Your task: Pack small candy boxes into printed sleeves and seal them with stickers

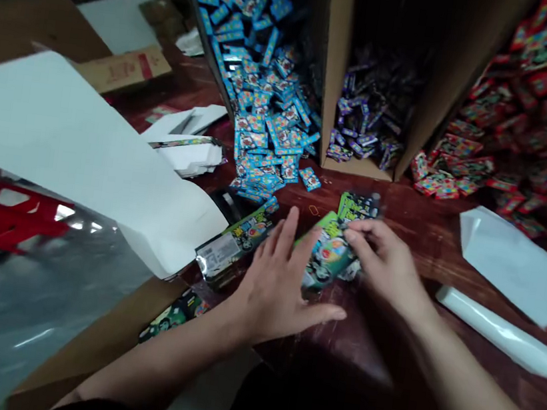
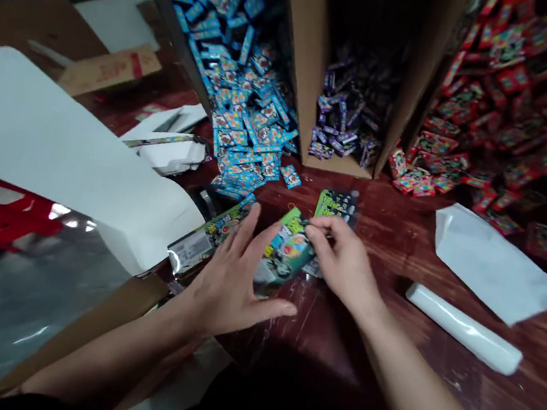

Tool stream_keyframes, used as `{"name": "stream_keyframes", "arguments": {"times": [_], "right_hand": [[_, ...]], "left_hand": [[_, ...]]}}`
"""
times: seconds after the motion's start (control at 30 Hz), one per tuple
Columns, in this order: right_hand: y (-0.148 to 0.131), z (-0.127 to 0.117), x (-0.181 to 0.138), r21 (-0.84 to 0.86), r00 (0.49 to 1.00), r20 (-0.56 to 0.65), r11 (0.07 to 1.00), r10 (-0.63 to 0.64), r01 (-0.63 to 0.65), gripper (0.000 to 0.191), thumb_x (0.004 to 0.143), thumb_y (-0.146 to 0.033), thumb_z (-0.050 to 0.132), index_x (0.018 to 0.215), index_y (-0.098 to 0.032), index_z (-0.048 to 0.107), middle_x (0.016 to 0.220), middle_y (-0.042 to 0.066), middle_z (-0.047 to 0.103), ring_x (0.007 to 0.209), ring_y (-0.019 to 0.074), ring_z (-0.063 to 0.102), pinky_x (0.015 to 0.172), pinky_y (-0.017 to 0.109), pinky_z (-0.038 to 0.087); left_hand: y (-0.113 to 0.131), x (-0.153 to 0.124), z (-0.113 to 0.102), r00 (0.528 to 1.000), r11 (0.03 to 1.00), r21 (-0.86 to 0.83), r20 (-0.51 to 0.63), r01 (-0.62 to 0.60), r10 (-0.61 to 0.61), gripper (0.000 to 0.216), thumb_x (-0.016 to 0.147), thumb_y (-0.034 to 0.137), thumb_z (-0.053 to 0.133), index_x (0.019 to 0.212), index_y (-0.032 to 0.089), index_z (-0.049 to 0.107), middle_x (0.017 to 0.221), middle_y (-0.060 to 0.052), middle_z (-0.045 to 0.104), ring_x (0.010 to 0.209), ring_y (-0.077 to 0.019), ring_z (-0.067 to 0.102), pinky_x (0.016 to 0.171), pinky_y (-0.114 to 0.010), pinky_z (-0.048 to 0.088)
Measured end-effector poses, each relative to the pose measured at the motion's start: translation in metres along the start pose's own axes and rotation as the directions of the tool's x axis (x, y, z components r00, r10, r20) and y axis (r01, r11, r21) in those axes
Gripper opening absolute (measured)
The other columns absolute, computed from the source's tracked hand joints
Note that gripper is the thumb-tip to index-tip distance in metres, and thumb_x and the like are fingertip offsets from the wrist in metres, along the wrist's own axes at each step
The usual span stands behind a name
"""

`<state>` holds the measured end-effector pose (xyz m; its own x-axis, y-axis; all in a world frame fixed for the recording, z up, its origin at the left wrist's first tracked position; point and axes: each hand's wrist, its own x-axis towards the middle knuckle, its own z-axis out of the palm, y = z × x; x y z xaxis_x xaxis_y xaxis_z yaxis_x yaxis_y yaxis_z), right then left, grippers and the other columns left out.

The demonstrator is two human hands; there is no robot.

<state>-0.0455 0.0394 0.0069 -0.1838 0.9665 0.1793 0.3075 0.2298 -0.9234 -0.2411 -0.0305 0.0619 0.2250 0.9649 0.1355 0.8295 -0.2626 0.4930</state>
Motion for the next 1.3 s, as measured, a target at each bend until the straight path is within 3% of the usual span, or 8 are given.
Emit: {"name": "stream_keyframes", "arguments": {"times": [0.13, 0.33, 0.53, 0.63, 0.77, 0.87, 1.0, 1.3], "right_hand": [[-0.009, 0.052, 0.043, -0.003, 0.973, 0.22, 0.997, -0.076, 0.078, 0.049, 0.098, -0.054, 0.051, 0.131, -0.019, 0.057, 0.124, 0.013, 0.07, 0.113, 0.0243, 0.067, 0.098, 0.044, 0.053], [0.041, 0.01, 0.007, -0.647, 0.845, 0.509, 0.719, 0.161, 0.253, 0.126, 0.059, -0.076, 0.079, 0.158, -0.014, 0.031, 0.166, 0.024, 0.015, 0.154, 0.0435, 0.01, 0.12, 0.067, 0.016], [0.071, -0.011, -0.091, -0.618, 0.906, 0.39, 0.682, -0.166, 0.391, 0.047, 0.099, -0.035, 0.055, 0.143, -0.019, 0.055, 0.151, 0.016, 0.051, 0.143, 0.0317, 0.046, 0.117, 0.056, 0.04], [0.057, -0.015, -0.124, -0.535, 0.91, 0.259, 0.736, -0.324, 0.415, 0.045, 0.098, -0.014, 0.051, 0.142, -0.022, 0.056, 0.139, 0.011, 0.064, 0.131, 0.025, 0.059, 0.11, 0.048, 0.052], [0.024, -0.03, -0.145, -0.43, 0.843, 0.362, 0.731, -0.397, 0.529, 0.048, 0.097, -0.019, 0.056, 0.145, -0.02, 0.053, 0.144, 0.009, 0.06, 0.136, 0.0252, 0.054, 0.111, 0.044, 0.051], [0.008, -0.051, -0.132, -0.43, 0.872, 0.382, 0.777, -0.306, 0.461, 0.059, 0.099, -0.04, 0.054, 0.153, -0.02, 0.042, 0.155, 0.012, 0.047, 0.144, 0.0286, 0.044, 0.115, 0.05, 0.045], [0.002, -0.08, -0.093, -0.551, 0.975, 0.1, 0.805, -0.199, 0.22, 0.054, 0.1, -0.036, 0.052, 0.149, -0.014, 0.045, 0.145, 0.019, 0.055, 0.134, 0.0314, 0.053, 0.11, 0.054, 0.048], [0.002, -0.083, -0.092, -0.663, 0.979, 0.06, 0.726, -0.193, 0.183, 0.04, 0.1, -0.029, 0.054, 0.136, -0.012, 0.059, 0.124, 0.016, 0.063, 0.113, 0.0282, 0.061, 0.098, 0.045, 0.056]], "left_hand": [[-0.058, -0.009, -0.028, 0.985, 0.904, 0.392, -0.083, 0.17, -0.149, 0.085, 0.082, 0.044, 0.069, 0.156, 0.022, 0.032, 0.153, -0.02, 0.041, 0.128, -0.0437, 0.052, 0.103, -0.059, 0.045], [-0.113, 0.0, -0.043, 0.978, 0.835, 0.51, -0.104, 0.208, -0.18, 0.071, 0.086, 0.049, 0.065, 0.146, 0.017, 0.045, 0.145, -0.022, 0.049, 0.128, -0.0453, 0.051, 0.105, -0.063, 0.042], [-0.049, 0.013, 0.021, 0.997, 0.976, -0.214, 0.075, 0.032, -0.017, 0.056, 0.089, 0.044, 0.065, 0.14, 0.023, 0.051, 0.148, -0.015, 0.051, 0.137, -0.0318, 0.049, 0.113, -0.052, 0.041], [-0.019, 0.032, 0.071, 0.911, 0.611, -0.686, 0.379, 0.395, -0.164, 0.054, 0.089, 0.046, 0.066, 0.133, 0.018, 0.056, 0.137, -0.018, 0.061, 0.121, -0.028, 0.063, 0.1, -0.046, 0.052], [0.001, 0.051, 0.103, 0.787, 0.23, -0.753, 0.587, 0.617, -0.19, 0.041, 0.081, 0.036, 0.075, 0.112, 0.012, 0.066, 0.11, -0.015, 0.073, 0.093, -0.0227, 0.07, 0.089, -0.041, 0.056], [0.013, 0.048, 0.103, 0.854, 0.432, -0.752, 0.512, 0.498, -0.093, 0.03, 0.082, 0.034, 0.072, 0.104, 0.013, 0.069, 0.099, -0.008, 0.074, 0.09, -0.0204, 0.067, 0.086, -0.036, 0.053], [0.027, 0.034, 0.094, 0.873, 0.7, -0.655, 0.479, 0.286, 0.091, 0.026, 0.089, 0.038, 0.063, 0.101, 0.016, 0.068, 0.09, -0.002, 0.07, 0.082, -0.0175, 0.061, 0.075, -0.029, 0.05], [0.046, 0.032, 0.094, 0.849, 0.738, -0.629, 0.507, 0.246, 0.148, 0.02, 0.092, 0.033, 0.059, 0.095, 0.014, 0.065, 0.078, 0.001, 0.062, 0.07, -0.0135, 0.052, 0.067, -0.025, 0.042]]}}
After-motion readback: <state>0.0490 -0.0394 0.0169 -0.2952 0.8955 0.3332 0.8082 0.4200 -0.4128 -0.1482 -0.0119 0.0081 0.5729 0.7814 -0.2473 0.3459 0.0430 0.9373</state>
